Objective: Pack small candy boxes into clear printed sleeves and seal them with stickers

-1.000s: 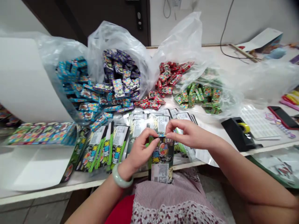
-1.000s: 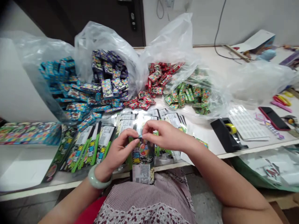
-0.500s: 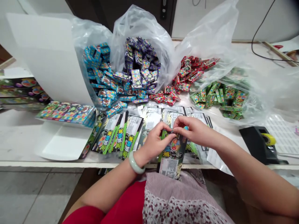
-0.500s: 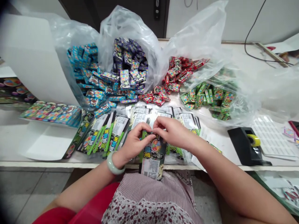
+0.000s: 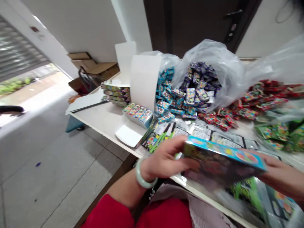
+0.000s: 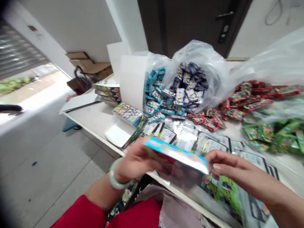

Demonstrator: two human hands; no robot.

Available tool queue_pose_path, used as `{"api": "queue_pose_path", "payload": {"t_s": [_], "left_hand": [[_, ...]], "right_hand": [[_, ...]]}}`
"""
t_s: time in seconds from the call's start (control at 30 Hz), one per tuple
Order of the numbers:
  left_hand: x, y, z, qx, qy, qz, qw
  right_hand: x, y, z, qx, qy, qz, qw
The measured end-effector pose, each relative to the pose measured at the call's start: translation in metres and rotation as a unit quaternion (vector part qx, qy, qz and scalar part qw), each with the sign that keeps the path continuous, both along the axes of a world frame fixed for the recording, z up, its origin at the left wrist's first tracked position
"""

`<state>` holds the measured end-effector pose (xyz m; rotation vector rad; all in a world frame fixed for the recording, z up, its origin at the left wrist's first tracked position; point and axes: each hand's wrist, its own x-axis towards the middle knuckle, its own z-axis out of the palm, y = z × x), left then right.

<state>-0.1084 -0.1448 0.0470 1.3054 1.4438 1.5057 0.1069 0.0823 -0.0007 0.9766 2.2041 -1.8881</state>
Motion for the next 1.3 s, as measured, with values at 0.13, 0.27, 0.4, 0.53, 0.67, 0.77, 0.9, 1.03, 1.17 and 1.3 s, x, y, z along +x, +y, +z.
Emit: {"api": "queue_pose_path", "payload": {"t_s": [0.13,0.27,0.4,0.53,0.67,0.77,0.9,1.03,1.17,1.3], "left_hand": [[-0.083,-0.047,0.039,0.163,0.31,0.287,0.892],[-0.171,-0.06,0.006,0.059,0.508,0.316,0.799],[-0.218,-0.061,-0.051,-0.041,0.543,0.268,0.795],[-0.214,-0.066,-0.074,-0.069,0.528,0.236,0.813],[-0.171,-0.049,-0.073,-0.041,0.484,0.269,0.832],[-0.118,-0.018,-0.081,-0.038,0.46,0.199,0.864],[-0.059,0.016,-0.105,-0.114,0.45,0.053,0.884],[-0.043,0.022,-0.12,-0.151,0.418,0.05,0.894],[-0.054,0.018,-0.121,-0.094,0.333,0.117,0.931],[-0.066,0.024,-0.111,-0.1,0.157,0.206,0.961]], "right_hand": [[-0.014,0.006,-0.016,-0.006,0.033,-0.017,0.999],[-0.034,-0.018,-0.027,-0.033,0.021,0.033,0.999],[-0.041,-0.036,-0.038,-0.058,0.0,0.101,0.993],[-0.033,-0.025,-0.043,-0.033,0.017,0.108,0.993],[-0.037,-0.005,-0.042,0.098,0.039,0.087,0.991],[-0.063,-0.007,-0.042,0.208,0.061,0.076,0.973],[-0.121,-0.032,-0.045,0.293,0.08,0.052,0.951],[-0.167,-0.046,-0.053,0.249,0.073,-0.016,0.966],[-0.171,-0.033,-0.056,0.151,0.084,-0.043,0.984],[-0.135,-0.016,-0.042,0.061,0.151,-0.086,0.983]]}}
